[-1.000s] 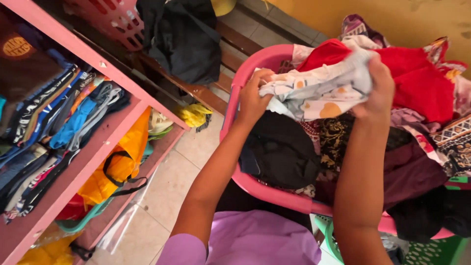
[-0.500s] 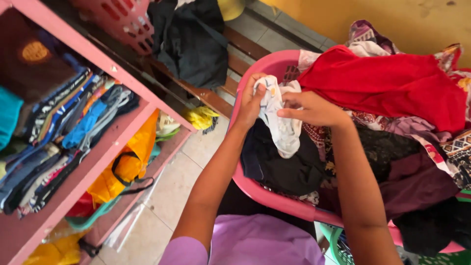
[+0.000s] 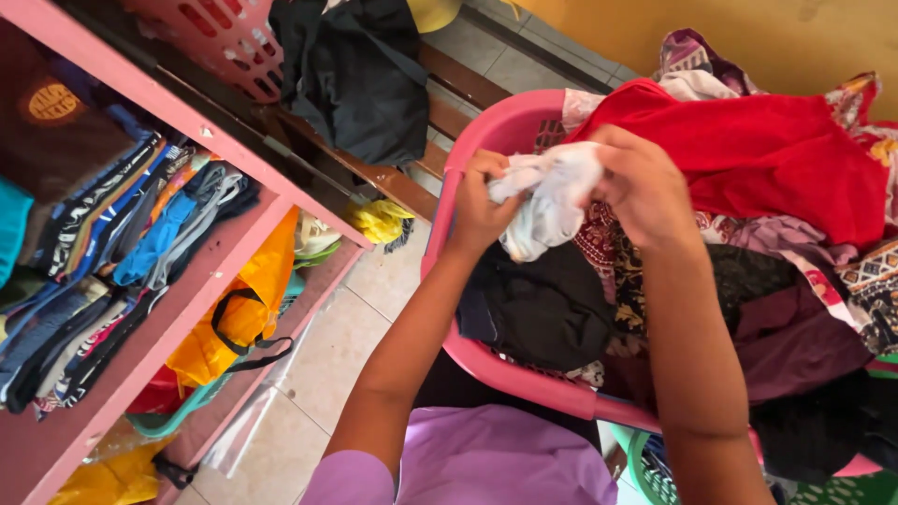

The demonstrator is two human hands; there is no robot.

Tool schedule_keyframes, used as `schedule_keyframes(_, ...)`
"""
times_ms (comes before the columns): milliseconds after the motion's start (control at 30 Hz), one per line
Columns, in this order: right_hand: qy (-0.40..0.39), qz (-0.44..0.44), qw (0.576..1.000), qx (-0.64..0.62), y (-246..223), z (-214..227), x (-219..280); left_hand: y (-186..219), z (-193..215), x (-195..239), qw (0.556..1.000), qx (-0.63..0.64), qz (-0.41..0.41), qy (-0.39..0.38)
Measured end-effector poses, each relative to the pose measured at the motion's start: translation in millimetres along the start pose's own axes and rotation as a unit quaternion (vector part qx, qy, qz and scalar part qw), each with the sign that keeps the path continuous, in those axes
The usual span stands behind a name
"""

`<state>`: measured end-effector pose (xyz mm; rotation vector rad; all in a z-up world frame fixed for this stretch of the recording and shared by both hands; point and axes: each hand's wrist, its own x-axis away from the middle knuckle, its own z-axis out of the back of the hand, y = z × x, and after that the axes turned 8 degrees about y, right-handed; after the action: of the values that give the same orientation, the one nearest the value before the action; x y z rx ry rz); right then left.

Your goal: The person folds several garments by hand, including a dark blue item, a grey item, and a white item, placing each folded piece into a pink laundry basket. The person handles each item individually, smoothing and folding them before stacking them in the basket.

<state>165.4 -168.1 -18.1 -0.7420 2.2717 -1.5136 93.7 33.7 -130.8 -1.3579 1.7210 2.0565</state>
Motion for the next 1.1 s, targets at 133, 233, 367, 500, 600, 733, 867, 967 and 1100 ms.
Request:
schedule_keyframes(133, -0.033, 0.084, 0.976, -0.199, -13.1, 13.1, 14.5, 13.1, -0.9, -9.4, 0.991, -0.124, -0.048, 0.008)
schedule_keyframes(233, 0.145, 0.233, 0.943, 0.188, -17.0, 4.7, 6.4, 3.9, -1.0, -4.4, 0.990, -0.041, 0.132, -0.035)
schedule_keyframes(367, 0.206, 0.404, 0.570, 0.686, -14.6, -18.4, -9.2, -28.4, -2.9, 5.2, 0.952, 0.146, 0.269, -0.024)
schedule_keyframes(500, 0.030, 0.341, 0.734, 0.587, 22.6, -40.2, -8.4, -48.7, -1.9, 3.6, 0.864, 0.367, 0.338, 0.069)
schedule_keyframes(600, -0.002, 0.164, 0.697, 0.698, 47.3, -37.8, -13.6, -39.1, 7.3, 0.3, 0.838, 0.415, 0.339, 0.097)
schedule_keyframes(733, -0.002, 0.157, 0.802, 0.577, 34.0, -15.2, -17.5, -14.1, 8.0, -11.1, 0.941, 0.264, 0.207, 0.051)
schedule_keyframes(867, -0.047, 0.127, 0.983, 0.121, 4.5, -5.0, 5.7, -12.7, 1.5, -1.6, 0.986, -0.125, -0.037, -0.105)
schedule_keyframes(967, 0.046, 0.110, 0.981, 0.152, -13.4, -10.1, 14.9, -30.8, -3.4, 11.3, 0.972, -0.036, 0.193, -0.131)
schedule_keyframes(1100, 0.216, 0.286, 0.642, 0.678, -29.8, -21.9, 7.4, -59.6, 6.2, 20.7, 0.896, 0.270, 0.353, 0.008)
